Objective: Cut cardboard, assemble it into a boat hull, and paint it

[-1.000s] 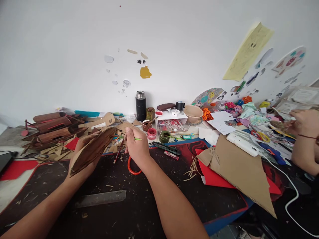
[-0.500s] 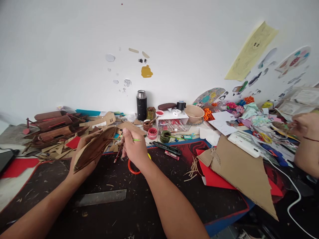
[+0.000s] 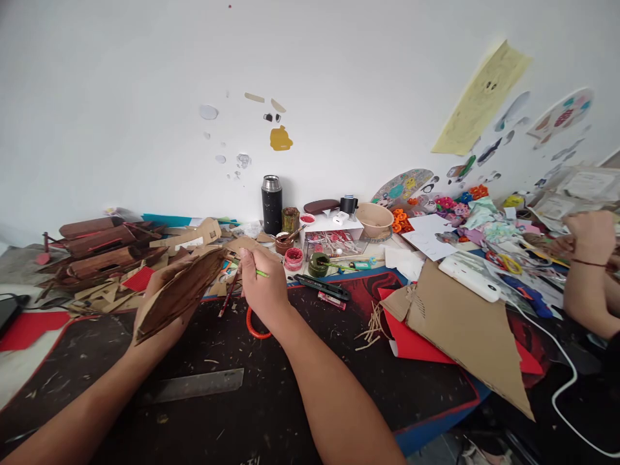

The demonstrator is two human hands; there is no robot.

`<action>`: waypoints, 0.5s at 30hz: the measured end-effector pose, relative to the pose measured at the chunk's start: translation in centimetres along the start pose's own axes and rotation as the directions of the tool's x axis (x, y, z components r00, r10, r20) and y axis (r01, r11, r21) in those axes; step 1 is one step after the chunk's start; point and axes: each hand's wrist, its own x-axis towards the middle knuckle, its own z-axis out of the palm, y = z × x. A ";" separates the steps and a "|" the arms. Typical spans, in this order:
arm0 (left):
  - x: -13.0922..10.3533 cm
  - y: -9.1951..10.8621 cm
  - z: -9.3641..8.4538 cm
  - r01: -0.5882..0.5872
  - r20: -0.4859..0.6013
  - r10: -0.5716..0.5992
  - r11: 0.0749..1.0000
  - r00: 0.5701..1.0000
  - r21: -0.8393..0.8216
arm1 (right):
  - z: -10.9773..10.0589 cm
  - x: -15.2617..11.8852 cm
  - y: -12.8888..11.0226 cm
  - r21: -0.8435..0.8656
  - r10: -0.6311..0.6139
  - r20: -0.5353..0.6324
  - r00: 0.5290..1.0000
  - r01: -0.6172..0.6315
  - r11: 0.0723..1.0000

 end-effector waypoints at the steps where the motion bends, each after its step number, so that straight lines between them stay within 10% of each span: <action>1: 0.0 0.0 0.0 0.003 0.003 -0.003 1.000 1.000 0.003 | 0.1 0.0 -0.1 0.008 -0.001 0.002 1.000 0.001 1.000; 15: 0.9 0.6 0.1 0.123 -0.019 -0.125 0.989 0.992 -0.085 | 0.4 0.1 -0.1 0.134 0.036 0.008 0.999 -0.036 0.990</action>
